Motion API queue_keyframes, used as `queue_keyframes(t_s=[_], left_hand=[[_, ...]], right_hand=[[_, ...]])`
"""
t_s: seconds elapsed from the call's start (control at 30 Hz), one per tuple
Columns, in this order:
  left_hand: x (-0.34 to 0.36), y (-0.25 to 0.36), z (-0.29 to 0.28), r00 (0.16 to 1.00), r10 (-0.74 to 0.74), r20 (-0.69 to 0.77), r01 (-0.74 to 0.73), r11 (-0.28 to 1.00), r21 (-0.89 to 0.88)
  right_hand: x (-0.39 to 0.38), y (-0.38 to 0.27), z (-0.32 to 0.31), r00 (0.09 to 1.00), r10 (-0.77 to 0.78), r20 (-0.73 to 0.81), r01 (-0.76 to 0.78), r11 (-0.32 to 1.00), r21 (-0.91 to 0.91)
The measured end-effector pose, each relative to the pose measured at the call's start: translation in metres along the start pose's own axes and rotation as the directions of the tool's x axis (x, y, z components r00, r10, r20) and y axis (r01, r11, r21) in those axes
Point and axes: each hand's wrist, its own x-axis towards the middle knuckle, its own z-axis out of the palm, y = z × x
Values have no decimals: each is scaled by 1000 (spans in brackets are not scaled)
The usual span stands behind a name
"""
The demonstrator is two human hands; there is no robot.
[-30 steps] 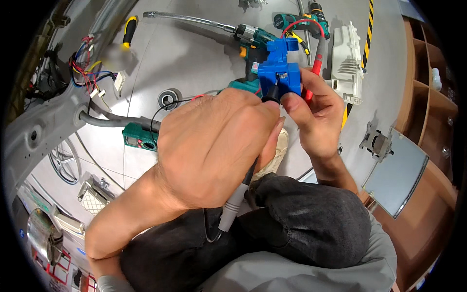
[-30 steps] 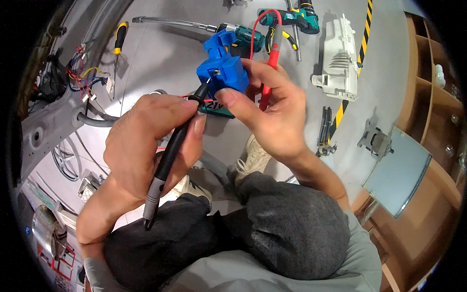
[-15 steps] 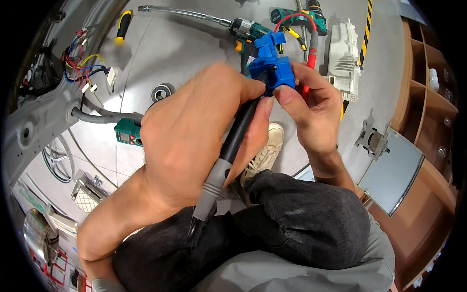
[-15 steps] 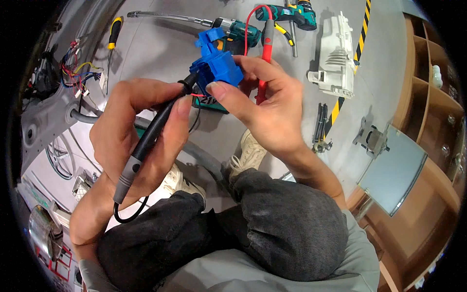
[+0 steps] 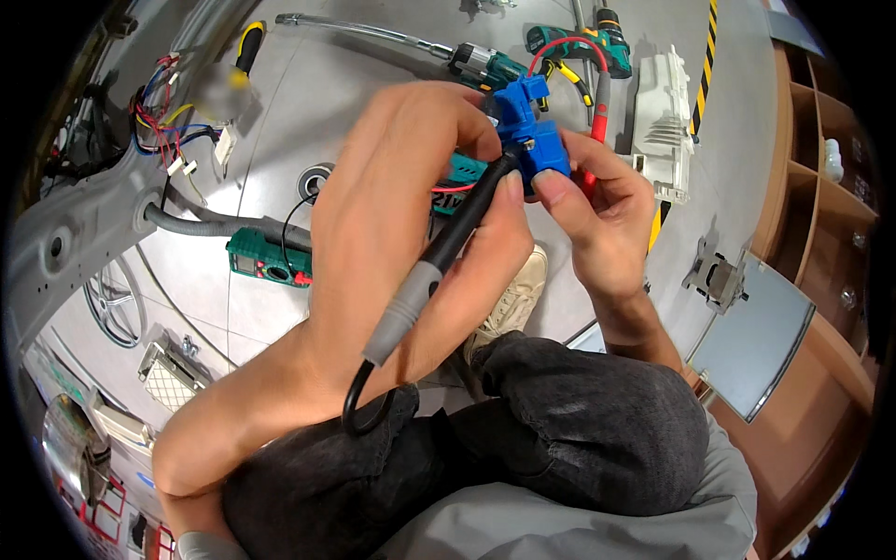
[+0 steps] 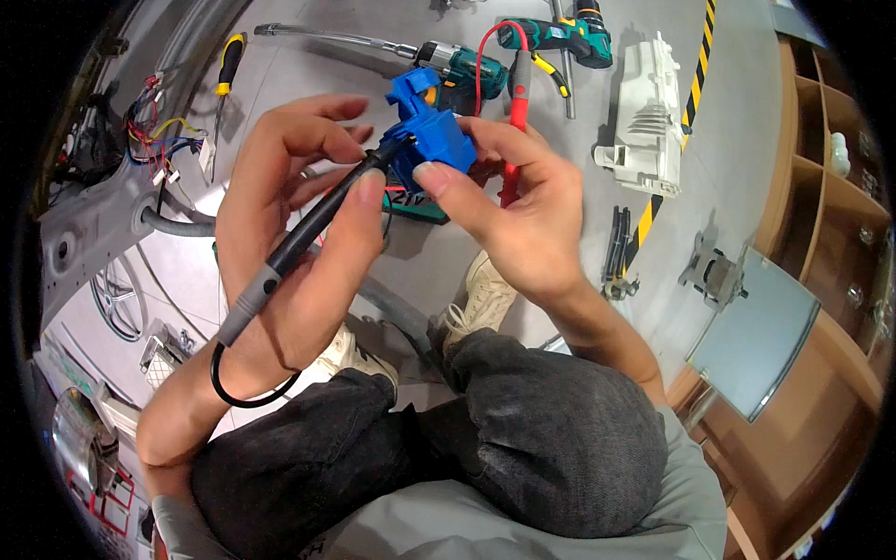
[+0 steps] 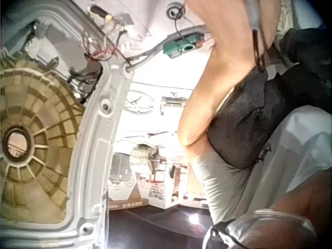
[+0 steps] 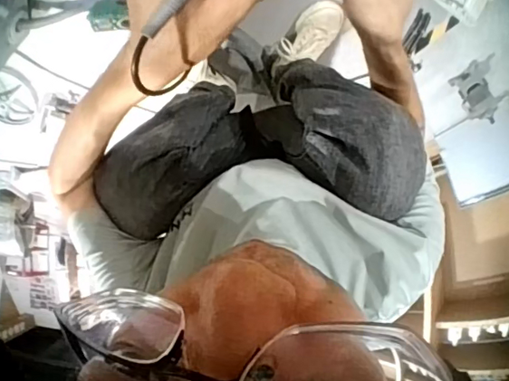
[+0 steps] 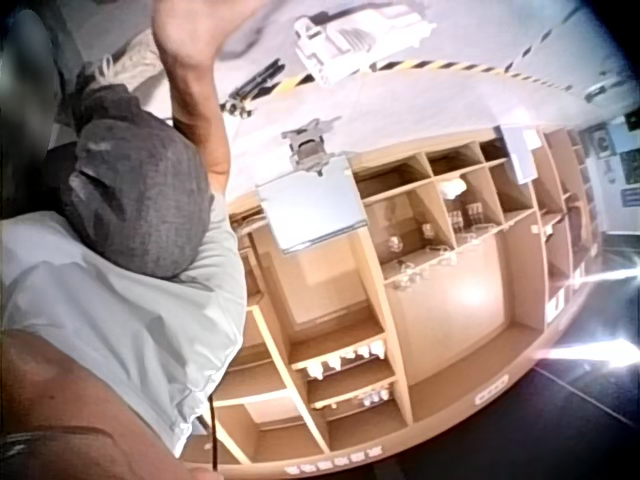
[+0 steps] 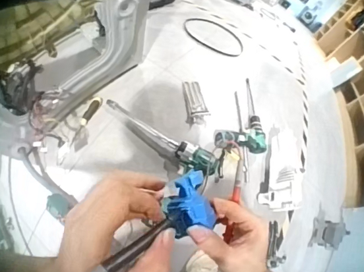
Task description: The person tests a heating element and a blue electronic component by applying multimeter probes to their terminals. The person handles the objects and the meter leads on the floor near appliance parts.
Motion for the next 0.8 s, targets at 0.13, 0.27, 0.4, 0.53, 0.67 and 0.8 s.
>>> queue_keyframes(t_s=[0.13,0.27,0.4,0.53,0.67,0.8], left_hand=[[1,-1,5,983,-177,58,186,937,-295],[2,3,4,976,-193,95,212,942,-262],[2,5,5,968,-220,121,245,932,-266],[5,3,6,970,-211,118,236,936,-261],[5,-7,14,979,-187,75,202,917,-345],[4,-1,13,948,-292,125,318,858,-402]], right_hand=[[1,-2,3,999,51,-1,-51,995,91],[2,0,1,1000,-22,-5,22,1000,19],[3,4,2,992,-119,-29,117,991,-69],[3,7,1,993,-113,-30,110,990,-82],[3,6,0,996,-87,-23,86,995,-42],[4,8,1,997,-80,-9,80,995,-63]])
